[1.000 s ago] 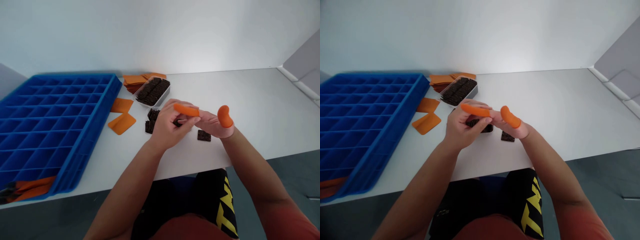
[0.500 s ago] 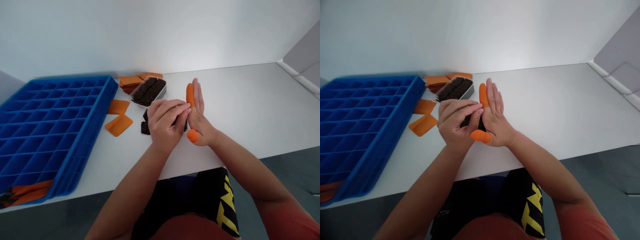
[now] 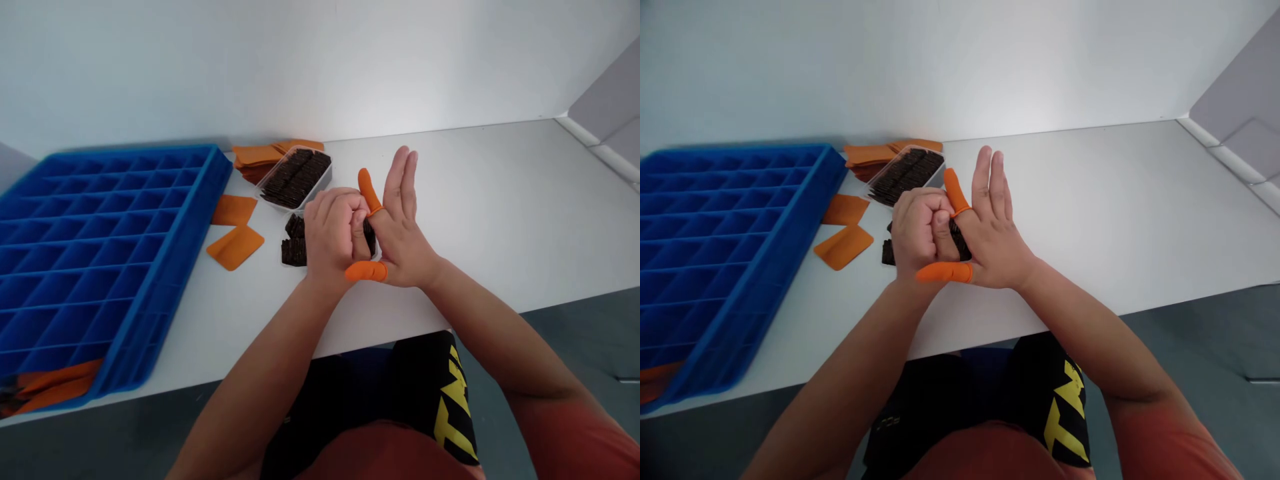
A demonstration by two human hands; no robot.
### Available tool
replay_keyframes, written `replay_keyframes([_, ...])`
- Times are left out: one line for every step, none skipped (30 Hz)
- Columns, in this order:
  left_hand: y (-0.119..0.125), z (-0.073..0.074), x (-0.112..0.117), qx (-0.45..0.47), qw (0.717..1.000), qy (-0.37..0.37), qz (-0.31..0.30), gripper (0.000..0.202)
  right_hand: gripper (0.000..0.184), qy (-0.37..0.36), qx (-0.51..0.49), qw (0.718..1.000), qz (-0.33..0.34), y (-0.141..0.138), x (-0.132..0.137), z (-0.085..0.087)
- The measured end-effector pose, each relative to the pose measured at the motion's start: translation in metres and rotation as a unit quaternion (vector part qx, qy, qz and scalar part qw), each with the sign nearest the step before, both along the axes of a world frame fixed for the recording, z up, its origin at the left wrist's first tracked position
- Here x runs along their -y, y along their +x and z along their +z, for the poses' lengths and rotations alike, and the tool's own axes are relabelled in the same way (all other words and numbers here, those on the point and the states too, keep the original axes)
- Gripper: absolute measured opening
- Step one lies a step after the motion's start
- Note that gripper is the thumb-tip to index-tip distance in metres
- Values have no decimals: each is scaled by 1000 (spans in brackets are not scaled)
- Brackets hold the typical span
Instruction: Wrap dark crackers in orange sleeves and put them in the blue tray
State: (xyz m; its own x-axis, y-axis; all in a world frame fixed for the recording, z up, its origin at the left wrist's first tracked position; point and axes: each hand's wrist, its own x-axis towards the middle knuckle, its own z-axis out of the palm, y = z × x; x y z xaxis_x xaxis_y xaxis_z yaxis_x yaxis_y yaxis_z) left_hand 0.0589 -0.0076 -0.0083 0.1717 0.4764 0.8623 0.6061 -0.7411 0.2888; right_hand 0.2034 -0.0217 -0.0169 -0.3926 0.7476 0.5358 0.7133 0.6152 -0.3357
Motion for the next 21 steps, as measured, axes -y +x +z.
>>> replay_keyframes([-2,1,1,0,1000,-19,-7,18,92,-10,-5,1000,-4,0,1,3])
replay_keyframes([-3,3,2,-1,999,-32,-18,17,92,-16,-14,1000,-8,0,2,6])
replay_keyframes([-5,5,3,-6,999,-40,-33,17,92,-21,-29,999,-10,1,3,8])
replay_keyframes([-6,8,4,-14,997,-47,-52,18,92,-24,-46,999,-7,1,4,11])
replay_keyframes([-7,10,4,-24,996,-56,-70,19,92,-26,-66,997,-1,1,5,13])
replay_keyframes([-8,12,5,-32,994,-65,-84,21,92,-28,-87,996,8,1,6,15])
replay_keyframes([-9,15,5,-37,992,-71,-95,22,92,-35,-104,994,16,1,7,16])
replay_keyframes([-10,16,5,-40,991,-75,-100,22,91,-46,-117,992,20,0,7,16])
replay_keyframes([-11,18,6,-41,991,-76,-100,22,91,-60,-126,990,22,-2,8,16])
replay_keyframes([-12,19,6,-41,991,-76,-98,20,90,-74,-131,988,23,-4,8,14])
replay_keyframes([-12,20,7,-42,992,-77,-93,19,88,-84,-137,987,26,-6,8,13])
replay_keyframes([-12,21,8,-44,992,-84,-88,18,85,-87,-144,985,33,-9,7,10])
replay_keyframes([-11,21,9,-45,991,-96,-83,18,82,-84,-154,984,40,-11,7,8])
replay_keyframes([-10,22,10,-44,990,-110,-78,19,79,-81,-164,982,44,-13,6,5])
replay_keyframes([-9,23,10,-43,989,-119,-76,20,77,-79,-173,981,41,-15,5,3])
replay_keyframes([-9,24,11,-44,988,-125,-74,21,75,-80,-179,980,32,-17,4,0])
replay_keyframes([-8,24,11,-47,988,-127,-73,22,74,-83,-182,980,21,-18,3,-2])
replay_keyframes([-7,25,10,-53,988,-126,-71,22,74,-86,-185,979,12,-19,2,-5])
replay_keyframes([-6,25,10,-58,988,-126,-70,22,73,-89,-189,978,8,-19,1,-8])
replay_keyframes([-6,24,9,-60,987,-129,-70,21,73,-90,-194,977,8,-19,0,-11])
replay_keyframes([-5,23,8,-58,987,-136,-70,19,72,-92,-200,975,8,-19,-1,-14])
